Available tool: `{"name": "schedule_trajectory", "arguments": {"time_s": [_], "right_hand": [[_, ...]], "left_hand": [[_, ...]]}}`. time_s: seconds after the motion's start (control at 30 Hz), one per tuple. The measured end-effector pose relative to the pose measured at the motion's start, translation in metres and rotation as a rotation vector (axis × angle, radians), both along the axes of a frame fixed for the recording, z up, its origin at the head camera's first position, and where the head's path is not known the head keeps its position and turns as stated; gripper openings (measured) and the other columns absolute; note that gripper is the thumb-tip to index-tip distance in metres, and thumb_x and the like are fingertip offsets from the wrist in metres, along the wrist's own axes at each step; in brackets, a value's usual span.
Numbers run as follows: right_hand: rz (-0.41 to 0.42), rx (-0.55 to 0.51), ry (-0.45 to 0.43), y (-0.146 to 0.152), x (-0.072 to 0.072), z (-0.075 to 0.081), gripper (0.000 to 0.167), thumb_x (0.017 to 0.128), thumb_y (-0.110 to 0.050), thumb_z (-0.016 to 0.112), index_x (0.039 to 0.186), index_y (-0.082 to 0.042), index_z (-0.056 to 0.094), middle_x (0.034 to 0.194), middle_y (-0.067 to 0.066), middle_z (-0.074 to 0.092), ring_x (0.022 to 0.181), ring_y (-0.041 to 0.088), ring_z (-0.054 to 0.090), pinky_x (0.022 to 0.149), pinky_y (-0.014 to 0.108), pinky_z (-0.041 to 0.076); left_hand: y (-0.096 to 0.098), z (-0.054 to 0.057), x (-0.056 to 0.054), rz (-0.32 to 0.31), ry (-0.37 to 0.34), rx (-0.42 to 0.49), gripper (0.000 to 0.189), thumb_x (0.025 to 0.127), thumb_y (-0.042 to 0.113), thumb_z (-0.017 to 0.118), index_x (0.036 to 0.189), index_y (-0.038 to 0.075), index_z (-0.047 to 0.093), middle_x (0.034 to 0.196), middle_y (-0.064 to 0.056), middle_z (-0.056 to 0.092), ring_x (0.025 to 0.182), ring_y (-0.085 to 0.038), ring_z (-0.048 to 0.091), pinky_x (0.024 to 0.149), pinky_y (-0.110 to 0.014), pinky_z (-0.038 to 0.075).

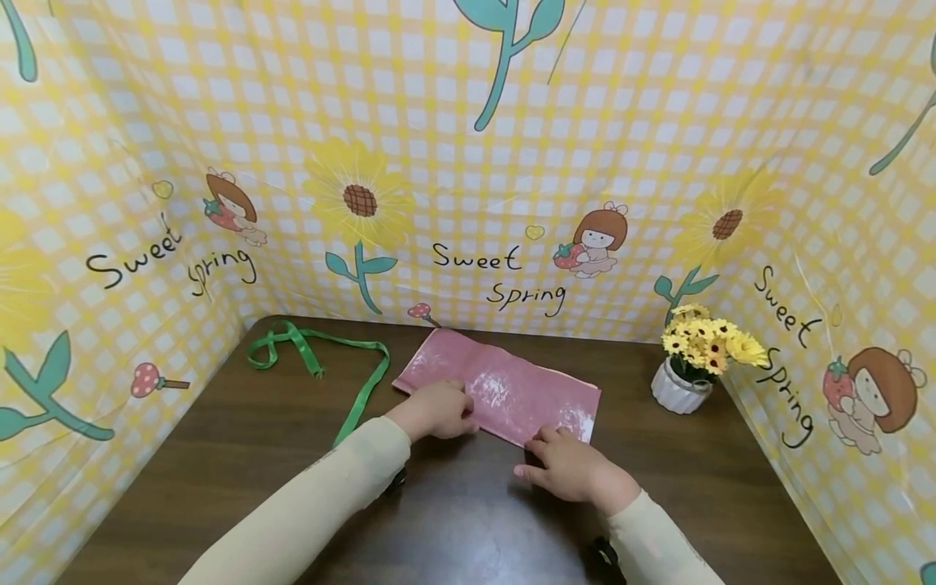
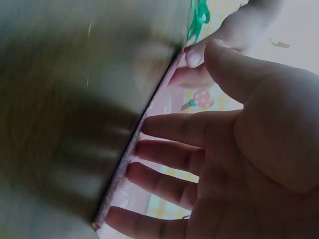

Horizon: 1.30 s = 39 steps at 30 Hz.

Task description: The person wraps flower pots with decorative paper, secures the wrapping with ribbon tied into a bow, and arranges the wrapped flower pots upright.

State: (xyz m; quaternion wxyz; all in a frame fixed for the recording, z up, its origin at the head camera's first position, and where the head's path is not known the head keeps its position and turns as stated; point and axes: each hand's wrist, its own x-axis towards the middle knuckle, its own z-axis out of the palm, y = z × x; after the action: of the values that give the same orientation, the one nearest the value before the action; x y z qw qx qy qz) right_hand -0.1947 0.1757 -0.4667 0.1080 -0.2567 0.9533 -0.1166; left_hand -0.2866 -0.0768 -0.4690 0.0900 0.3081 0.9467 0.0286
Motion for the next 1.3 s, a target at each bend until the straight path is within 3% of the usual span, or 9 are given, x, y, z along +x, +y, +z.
{"name": "schedule_trajectory", "arguments": {"time_s": [0.2, 0.3, 0.43, 0.63, 0.8, 0.93, 1.1, 1.2, 1.3], "right_hand": [[0.059, 0.055, 0.082, -0.009, 0.021, 0.002, 0.061, 0.097, -0.053, 0.062, 0.127, 0.000, 0.067, 0.120, 0.011, 0.061, 0.111, 0.032, 0.058, 0.098, 0.049, 0.050], [0.085, 0.079, 0.108, -0.015, 0.030, 0.004, 0.064, 0.096, -0.058, 0.060, 0.125, -0.001, 0.068, 0.116, 0.008, 0.061, 0.108, 0.028, 0.058, 0.096, 0.045, 0.051], [0.145, 0.080, 0.115, -0.021, 0.040, 0.009, 0.063, 0.096, -0.061, 0.058, 0.114, -0.003, 0.072, 0.100, 0.002, 0.058, 0.093, 0.021, 0.057, 0.085, 0.038, 0.052], [0.219, 0.065, 0.096, -0.027, 0.050, 0.013, 0.058, 0.096, -0.064, 0.057, 0.098, -0.008, 0.074, 0.090, -0.003, 0.054, 0.081, 0.014, 0.054, 0.075, 0.033, 0.051], [0.211, 0.095, 0.135, -0.034, 0.060, 0.013, 0.059, 0.093, -0.066, 0.059, 0.098, -0.009, 0.073, 0.090, -0.003, 0.054, 0.083, 0.016, 0.057, 0.074, 0.035, 0.053], [0.204, 0.136, 0.184, -0.042, 0.069, 0.012, 0.062, 0.091, -0.068, 0.060, 0.103, -0.008, 0.073, 0.092, -0.002, 0.057, 0.086, 0.018, 0.058, 0.077, 0.036, 0.054], [0.133, 0.103, 0.092, -0.033, 0.070, 0.022, 0.042, 0.089, -0.062, 0.066, 0.089, -0.020, 0.070, 0.085, -0.006, 0.058, 0.076, 0.016, 0.059, 0.069, 0.036, 0.053], [0.005, 0.077, 0.033, -0.010, 0.058, 0.035, 0.031, 0.091, -0.052, 0.069, 0.081, -0.023, 0.064, 0.081, -0.005, 0.060, 0.075, 0.019, 0.063, 0.069, 0.042, 0.054], [-0.135, 0.048, 0.014, 0.018, 0.037, 0.042, 0.026, 0.094, -0.042, 0.069, 0.092, -0.016, 0.070, 0.091, 0.003, 0.067, 0.089, 0.027, 0.068, 0.080, 0.051, 0.055]], "left_hand": [[-0.002, -0.005, -0.002, -0.034, 0.015, 0.040, 0.024, 0.092, 0.041, 0.072, 0.099, 0.019, 0.076, 0.094, 0.000, 0.060, 0.090, -0.019, 0.059, 0.084, -0.037, 0.051], [0.000, -0.004, 0.000, -0.005, 0.009, 0.071, 0.018, 0.091, 0.038, 0.073, 0.090, 0.020, 0.072, 0.092, 0.000, 0.058, 0.085, -0.018, 0.058, 0.080, -0.037, 0.051], [0.004, -0.002, 0.003, 0.037, 0.019, 0.092, 0.020, 0.091, 0.036, 0.074, 0.079, 0.021, 0.066, 0.088, 0.001, 0.057, 0.081, -0.018, 0.057, 0.075, -0.038, 0.051], [0.013, -0.005, 0.001, 0.039, 0.065, 0.067, 0.029, 0.084, 0.034, 0.079, 0.069, 0.019, 0.060, 0.075, 0.003, 0.057, 0.076, -0.017, 0.058, 0.069, -0.039, 0.052], [0.023, -0.007, 0.003, -0.001, 0.150, 0.004, 0.024, 0.077, 0.022, 0.082, 0.067, 0.017, 0.060, 0.074, 0.000, 0.064, 0.078, -0.021, 0.065, 0.072, -0.040, 0.056], [0.030, -0.008, 0.005, -0.026, 0.207, -0.038, 0.018, 0.077, 0.017, 0.079, 0.068, 0.016, 0.063, 0.077, -0.002, 0.070, 0.084, -0.026, 0.067, 0.077, -0.040, 0.057], [0.035, -0.008, 0.004, -0.044, 0.172, -0.024, 0.013, 0.081, 0.011, 0.074, 0.074, 0.015, 0.065, 0.079, -0.002, 0.068, 0.083, -0.025, 0.065, 0.074, -0.041, 0.057], [0.036, -0.007, 0.001, -0.061, 0.141, -0.016, 0.015, 0.083, 0.007, 0.072, 0.075, 0.015, 0.062, 0.081, -0.002, 0.067, 0.081, -0.022, 0.065, 0.073, -0.040, 0.057], [0.039, -0.006, -0.003, -0.073, 0.131, -0.032, 0.018, 0.086, 0.004, 0.071, 0.076, 0.016, 0.060, 0.088, -0.002, 0.068, 0.082, -0.019, 0.064, 0.076, -0.039, 0.057]]}}
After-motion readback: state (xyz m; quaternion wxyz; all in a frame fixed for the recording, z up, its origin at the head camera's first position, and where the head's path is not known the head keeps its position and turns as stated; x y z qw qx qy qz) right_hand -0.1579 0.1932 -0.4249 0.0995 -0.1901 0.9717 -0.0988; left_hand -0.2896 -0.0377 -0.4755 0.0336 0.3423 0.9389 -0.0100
